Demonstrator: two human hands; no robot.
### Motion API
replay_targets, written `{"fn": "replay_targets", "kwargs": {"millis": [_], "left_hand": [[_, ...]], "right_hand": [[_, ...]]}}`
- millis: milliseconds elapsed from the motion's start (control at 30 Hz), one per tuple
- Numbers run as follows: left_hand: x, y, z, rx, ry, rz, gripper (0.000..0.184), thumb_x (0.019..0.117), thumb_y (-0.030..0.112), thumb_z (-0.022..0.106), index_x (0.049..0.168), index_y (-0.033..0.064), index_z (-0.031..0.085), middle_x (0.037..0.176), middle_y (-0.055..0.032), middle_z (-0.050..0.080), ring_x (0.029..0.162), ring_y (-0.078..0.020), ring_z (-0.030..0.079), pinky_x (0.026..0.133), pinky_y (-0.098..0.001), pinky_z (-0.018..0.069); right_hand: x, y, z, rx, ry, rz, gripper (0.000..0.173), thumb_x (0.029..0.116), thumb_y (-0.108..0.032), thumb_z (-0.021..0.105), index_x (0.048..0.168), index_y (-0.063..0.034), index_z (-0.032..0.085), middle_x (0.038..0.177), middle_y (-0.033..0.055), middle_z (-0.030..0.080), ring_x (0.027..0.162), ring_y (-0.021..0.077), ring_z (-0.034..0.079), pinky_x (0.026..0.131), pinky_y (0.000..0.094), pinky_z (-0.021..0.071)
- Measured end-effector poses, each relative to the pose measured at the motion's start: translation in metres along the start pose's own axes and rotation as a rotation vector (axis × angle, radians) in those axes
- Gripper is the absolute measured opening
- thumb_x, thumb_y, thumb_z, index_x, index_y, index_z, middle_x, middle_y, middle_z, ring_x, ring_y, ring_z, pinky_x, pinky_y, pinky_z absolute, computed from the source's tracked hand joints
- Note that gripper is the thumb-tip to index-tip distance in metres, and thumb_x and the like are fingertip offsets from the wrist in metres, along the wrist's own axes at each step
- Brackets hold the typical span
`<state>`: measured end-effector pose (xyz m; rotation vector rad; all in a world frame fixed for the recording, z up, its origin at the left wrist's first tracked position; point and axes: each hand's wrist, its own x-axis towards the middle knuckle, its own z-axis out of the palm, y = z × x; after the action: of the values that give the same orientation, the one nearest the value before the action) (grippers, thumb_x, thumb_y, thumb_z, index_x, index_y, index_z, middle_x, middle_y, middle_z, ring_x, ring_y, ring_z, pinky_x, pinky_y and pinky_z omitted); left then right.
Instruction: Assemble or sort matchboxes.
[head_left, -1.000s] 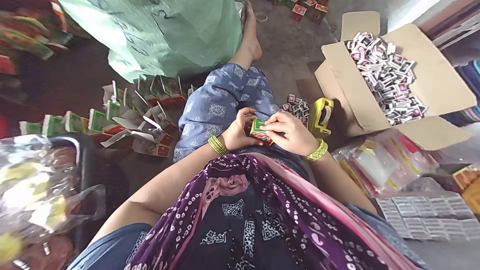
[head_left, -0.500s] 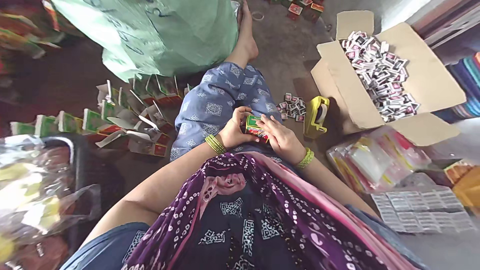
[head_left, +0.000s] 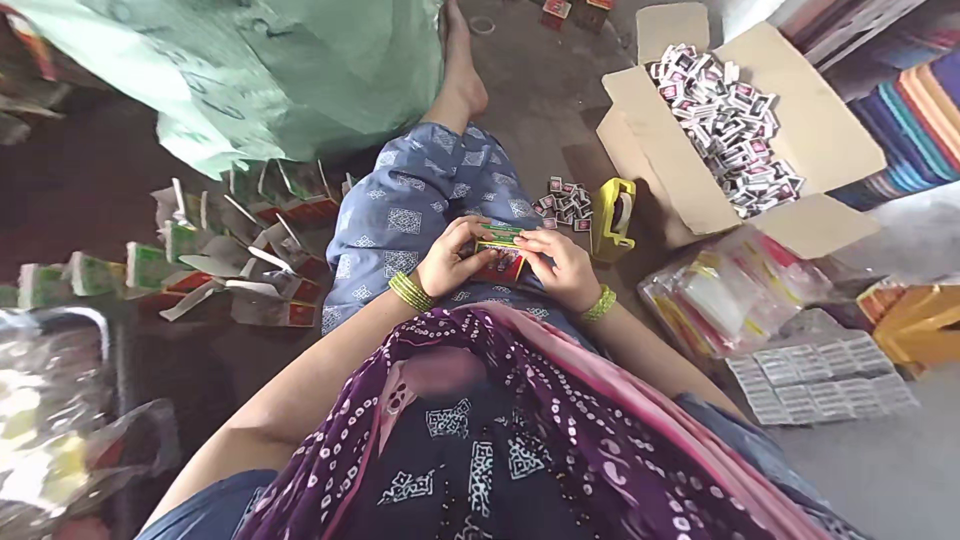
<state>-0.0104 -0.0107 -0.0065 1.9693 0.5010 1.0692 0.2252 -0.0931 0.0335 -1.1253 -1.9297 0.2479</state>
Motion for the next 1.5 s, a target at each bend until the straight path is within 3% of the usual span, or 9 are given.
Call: {"fn": "replay_targets", "kwargs": {"millis": [200, 367, 533, 800, 900, 1000, 1100, 1200, 1500], "left_hand": [[-0.001, 0.003, -0.002, -0.024, 0.051, -0.049, 0.022, 0.0947, 0.016, 0.072, 0.112, 0.003, 0.069, 0.133, -0.0144, 0.061, 0.123, -0.0224, 0.061, 0.099, -0.0378, 0.0567], [0.0, 0.002, -0.004, -0.056, 0.038, -0.087, 0.021, 0.097, 0.019, 0.07, 0.111, 0.0029, 0.069, 0.134, -0.014, 0.061, 0.122, -0.0209, 0.062, 0.098, -0.0359, 0.0572], [0.002, 0.0, -0.003, -0.067, 0.042, -0.097, 0.02, 0.0974, 0.02, 0.068, 0.109, 0.0033, 0.069, 0.134, -0.0139, 0.061, 0.121, -0.0203, 0.062, 0.096, -0.0354, 0.0578], [0.001, 0.003, -0.004, -0.089, 0.045, -0.115, 0.021, 0.0965, 0.019, 0.07, 0.11, 0.0034, 0.068, 0.135, -0.0134, 0.06, 0.121, -0.0198, 0.062, 0.093, -0.0334, 0.0594], [0.001, 0.003, -0.004, -0.086, 0.042, -0.121, 0.019, 0.0964, 0.018, 0.07, 0.109, 0.004, 0.068, 0.135, -0.0125, 0.06, 0.121, -0.0197, 0.062, 0.093, -0.034, 0.0594], [0.001, 0.0, -0.004, -0.089, 0.045, -0.092, 0.02, 0.0968, 0.019, 0.07, 0.111, 0.0042, 0.068, 0.134, -0.0125, 0.06, 0.121, -0.0206, 0.063, 0.095, -0.0359, 0.0587], [0.0, -0.002, -0.003, -0.096, 0.05, -0.084, 0.022, 0.0967, 0.02, 0.07, 0.112, 0.0042, 0.068, 0.134, -0.0126, 0.061, 0.121, -0.0208, 0.063, 0.097, -0.0366, 0.0583], [0.0, -0.003, -0.002, -0.097, 0.052, -0.079, 0.022, 0.0966, 0.02, 0.07, 0.112, 0.0044, 0.067, 0.133, -0.013, 0.061, 0.121, -0.0211, 0.062, 0.097, -0.0369, 0.0579], [-0.001, 0.001, -0.003, -0.014, 0.077, -0.075, 0.023, 0.0962, 0.022, 0.07, 0.111, 0.0044, 0.069, 0.137, -0.0143, 0.057, 0.126, -0.0216, 0.058, 0.098, -0.035, 0.0568]], "right_hand": [[-0.007, 0.047, -0.071, -0.254, -0.001, 0.452, 0.028, 0.1009, -0.017, 0.063, 0.124, -0.0014, 0.065, 0.118, 0.0119, 0.072, 0.104, 0.0189, 0.072, 0.091, 0.0407, 0.0606], [-0.045, 0.129, -0.134, -0.476, -0.052, 1.126, 0.038, 0.1019, -0.018, 0.059, 0.135, -0.0009, 0.06, 0.13, 0.0206, 0.067, 0.125, 0.0362, 0.062, 0.109, 0.0581, 0.0451], [-0.079, 0.176, -0.136, -0.231, -0.087, 1.19, 0.044, 0.1058, -0.027, 0.057, 0.14, 0.0001, 0.057, 0.141, 0.0222, 0.059, 0.136, 0.0341, 0.053, 0.116, 0.0538, 0.0386], [-0.068, 0.179, -0.126, -0.108, 0.141, 1.345, 0.045, 0.0864, -0.026, 0.082, 0.125, -0.0068, 0.07, 0.121, 0.0181, 0.069, 0.112, 0.0317, 0.065, 0.097, 0.0544, 0.0515], [-0.064, 0.168, -0.131, 0.02, 0.229, 1.432, 0.042, 0.0886, -0.032, 0.081, 0.123, -0.0115, 0.069, 0.09, 0.0035, 0.063, 0.067, 0.0107, 0.051, 0.061, 0.0308, 0.0462], [-0.067, 0.153, -0.136, 0.162, 0.234, 1.481, 0.034, 0.0899, -0.027, 0.08, 0.118, -0.0106, 0.071, 0.081, -0.0016, 0.064, 0.053, 0.0031, 0.044, 0.049, 0.021, 0.0398], [-0.082, 0.145, -0.132, 0.056, 0.144, 1.467, 0.034, 0.0904, -0.032, 0.08, 0.115, -0.0096, 0.074, 0.089, 0.0009, 0.069, 0.064, 0.006, 0.052, 0.06, 0.0256, 0.0451], [-0.087, 0.132, -0.124, -0.05, 0.071, 1.487, 0.042, 0.0913, -0.037, 0.078, 0.123, -0.0094, 0.073, 0.122, 0.0127, 0.071, 0.115, 0.0246, 0.066, 0.102, 0.0482, 0.0502], [-0.082, 0.129, -0.106, -0.405, 0.038, 1.374, 0.026, 0.0908, -0.028, 0.077, 0.109, -0.0089, 0.078, 0.114, 0.0158, 0.074, 0.114, 0.0329, 0.066, 0.101, 0.0571, 0.0483]]}}
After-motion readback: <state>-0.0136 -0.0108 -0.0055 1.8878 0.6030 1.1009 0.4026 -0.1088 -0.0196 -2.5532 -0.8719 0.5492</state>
